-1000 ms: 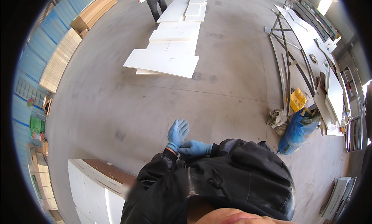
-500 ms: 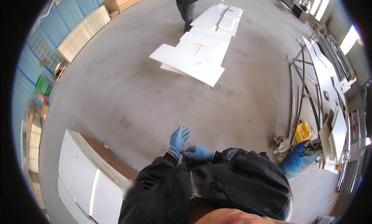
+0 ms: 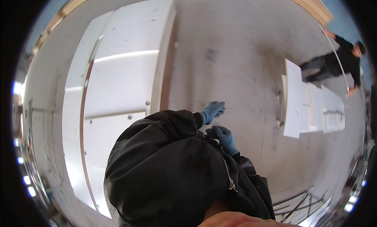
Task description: The person picks up white panels from a pile, wipes them with a cloth, and places them onto a curved structure. The person repeats this process for multiple panels, handling them one at a time.
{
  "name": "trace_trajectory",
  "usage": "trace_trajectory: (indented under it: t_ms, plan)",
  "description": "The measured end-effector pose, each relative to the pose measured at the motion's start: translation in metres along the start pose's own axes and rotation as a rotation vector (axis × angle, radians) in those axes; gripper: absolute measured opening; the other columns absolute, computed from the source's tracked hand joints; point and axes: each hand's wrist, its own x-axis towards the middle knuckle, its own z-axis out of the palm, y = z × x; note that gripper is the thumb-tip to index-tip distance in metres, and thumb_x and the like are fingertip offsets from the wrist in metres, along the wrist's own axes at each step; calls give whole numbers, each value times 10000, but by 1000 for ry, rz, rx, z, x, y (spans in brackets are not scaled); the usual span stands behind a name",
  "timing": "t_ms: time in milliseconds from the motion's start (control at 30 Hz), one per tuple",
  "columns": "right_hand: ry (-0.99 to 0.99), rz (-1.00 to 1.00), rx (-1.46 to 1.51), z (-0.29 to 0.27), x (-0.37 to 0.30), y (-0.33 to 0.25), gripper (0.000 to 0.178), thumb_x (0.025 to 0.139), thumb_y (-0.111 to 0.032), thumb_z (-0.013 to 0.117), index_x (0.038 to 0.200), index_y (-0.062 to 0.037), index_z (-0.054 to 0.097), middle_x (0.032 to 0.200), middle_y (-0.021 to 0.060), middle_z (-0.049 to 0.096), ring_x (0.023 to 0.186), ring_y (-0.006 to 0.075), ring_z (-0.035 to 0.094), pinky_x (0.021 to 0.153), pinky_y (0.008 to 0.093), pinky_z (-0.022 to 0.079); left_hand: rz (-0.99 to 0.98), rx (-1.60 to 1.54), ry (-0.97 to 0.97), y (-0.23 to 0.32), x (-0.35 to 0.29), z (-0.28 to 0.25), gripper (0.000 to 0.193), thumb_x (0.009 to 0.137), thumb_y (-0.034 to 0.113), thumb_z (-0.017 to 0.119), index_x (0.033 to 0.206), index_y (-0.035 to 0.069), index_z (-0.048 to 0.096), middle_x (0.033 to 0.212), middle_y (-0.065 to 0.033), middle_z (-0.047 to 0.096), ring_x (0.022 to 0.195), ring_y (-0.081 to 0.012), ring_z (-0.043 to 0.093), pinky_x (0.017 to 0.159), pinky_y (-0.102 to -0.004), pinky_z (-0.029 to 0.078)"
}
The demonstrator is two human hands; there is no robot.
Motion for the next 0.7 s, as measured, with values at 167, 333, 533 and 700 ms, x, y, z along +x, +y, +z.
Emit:
trace_trajectory:
  t_ms: [167, 333, 533, 700]
  plan:
    - [-196, 86, -216, 8, 43, 16, 334, 991, -235, 557, 1129, 57, 645, 991, 117, 731, 889, 161, 671, 817, 303, 532, 184, -129, 544, -33, -20, -112, 370, 915, 342, 675, 1081, 12, 666, 961, -56, 672, 867, -161, 612, 786, -319, 502]
    - [-421, 134, -684, 28, 98, 47, 329, 993, -260, 564, 1019, 46, 683, 950, 85, 731, 834, 156, 668, 795, 297, 518, 451, -106, 1278, -128, -119, -265, 524, 918, 359, 674, 1239, -41, 570, 1065, -132, 660, 997, -202, 600, 890, -334, 473]
    - [-675, -345, -1201, 138, 153, 54, 268, 912, -295, 625, 993, -46, 680, 961, 224, 679, 870, 416, 648, 759, 457, 522, -513, 111, 2090, -254, -300, -374, 945, 797, 616, 627, 1430, -27, 344, 1447, -293, 367, 1337, -454, 367, 1100, -522, 333]
    - [-756, -763, -1331, 276, 207, 91, 254, 868, -260, 627, 982, -33, 624, 970, 177, 678, 895, 385, 644, 782, 473, 514, -675, -383, 2081, -334, -367, -416, 913, 815, 671, 589, 1289, -104, 505, 1327, -340, 526, 1240, -445, 508, 1081, -483, 384]
